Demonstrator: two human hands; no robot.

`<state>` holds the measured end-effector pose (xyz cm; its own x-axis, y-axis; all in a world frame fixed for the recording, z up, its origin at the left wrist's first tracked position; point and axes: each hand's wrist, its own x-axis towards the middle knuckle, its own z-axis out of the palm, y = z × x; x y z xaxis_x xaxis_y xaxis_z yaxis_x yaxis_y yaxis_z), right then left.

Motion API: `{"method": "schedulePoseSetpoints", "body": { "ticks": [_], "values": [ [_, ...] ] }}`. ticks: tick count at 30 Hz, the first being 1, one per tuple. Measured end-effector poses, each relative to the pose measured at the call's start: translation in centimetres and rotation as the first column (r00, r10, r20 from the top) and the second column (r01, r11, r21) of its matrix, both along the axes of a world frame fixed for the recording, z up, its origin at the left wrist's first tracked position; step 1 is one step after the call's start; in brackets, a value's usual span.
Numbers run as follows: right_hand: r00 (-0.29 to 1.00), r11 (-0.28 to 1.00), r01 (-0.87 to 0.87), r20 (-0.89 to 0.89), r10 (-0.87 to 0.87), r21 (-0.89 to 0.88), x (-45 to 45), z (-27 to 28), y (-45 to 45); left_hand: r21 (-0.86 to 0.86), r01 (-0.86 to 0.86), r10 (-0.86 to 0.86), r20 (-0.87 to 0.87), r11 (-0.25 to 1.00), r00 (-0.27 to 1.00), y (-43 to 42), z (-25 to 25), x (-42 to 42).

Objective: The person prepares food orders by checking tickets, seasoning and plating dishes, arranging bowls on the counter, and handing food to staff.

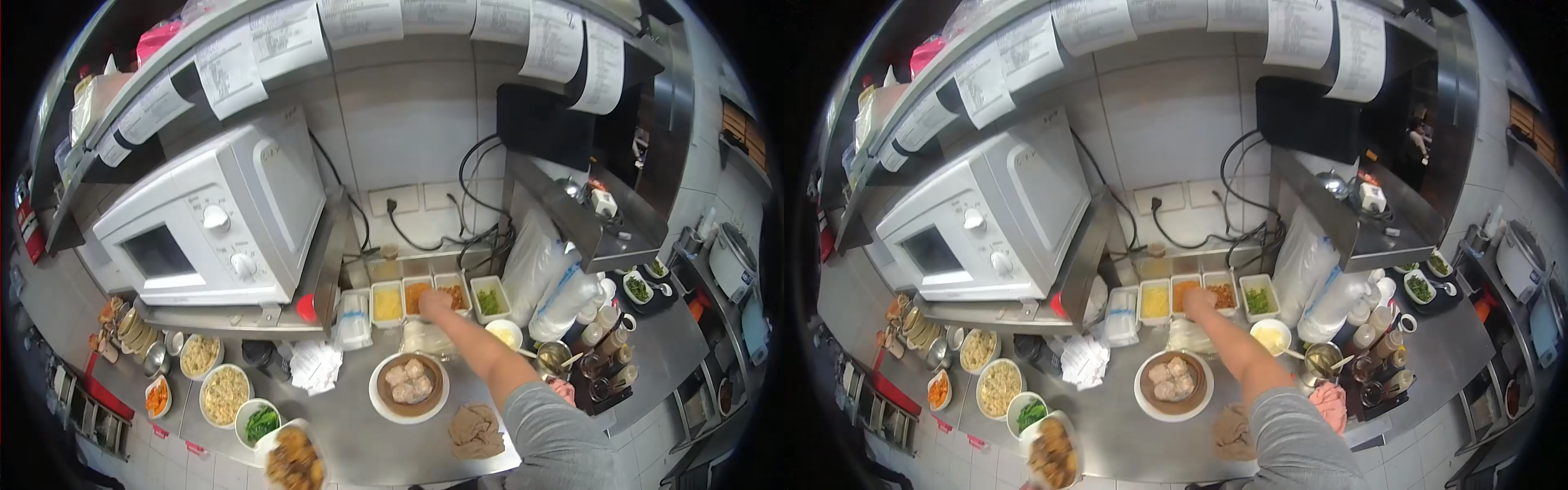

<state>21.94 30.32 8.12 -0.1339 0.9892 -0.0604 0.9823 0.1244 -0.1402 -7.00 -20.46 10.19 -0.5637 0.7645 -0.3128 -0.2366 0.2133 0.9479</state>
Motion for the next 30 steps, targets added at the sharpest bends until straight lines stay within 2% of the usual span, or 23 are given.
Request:
{"method": "schedulePoseSetpoints", "body": {
  "ticks": [1,3,4,7,13,23,27,30],
  "values": [
    [0.999,0.999,-0.037,-0.001,0.037,0.027,0.3,0.4,-0.8,-0.052,0.085,-0.087,-0.036,0.995,0.996,1.7,-0.7,0.8],
    [1.000,1.000,-0.017,0.001,0.017,-0.001,0.4,0.6,-1.1,-0.002,0.223,-0.222,-0.040,0.975,0.974,4.9,-3.8,1.9],
    [0.999,1.000,-0.026,-0.028,0.026,0.003,0.7,0.0,-0.9,0.125,0.245,-0.257,0.095,0.962,0.962,7.1,-2.0,4.1],
    [0.993,1.000,-0.003,-0.122,0.002,-0.009,1.2,-1.1,-0.9,0.119,0.317,-0.331,0.130,0.941,0.935,11.5,-1.5,7.3],
    [0.974,0.996,-0.002,-0.224,-0.018,-0.088,2.1,-1.7,0.0,0.070,0.478,-0.478,-0.012,0.876,0.878,16.9,0.1,9.9],
    [0.924,0.999,0.048,-0.379,-0.050,-0.013,4.3,-3.7,1.1,0.069,0.514,-0.515,-0.005,0.855,0.857,21.0,-0.9,10.7],
    [0.939,0.996,0.070,-0.333,-0.082,-0.048,4.3,-1.8,0.3,0.059,0.526,-0.525,-0.031,0.849,0.851,21.5,-1.5,10.7],
    [0.948,0.998,0.059,-0.315,-0.050,0.019,4.2,-1.9,-0.9,0.078,0.521,-0.520,-0.030,0.850,0.853,21.4,-1.6,11.0]
  ]
}}
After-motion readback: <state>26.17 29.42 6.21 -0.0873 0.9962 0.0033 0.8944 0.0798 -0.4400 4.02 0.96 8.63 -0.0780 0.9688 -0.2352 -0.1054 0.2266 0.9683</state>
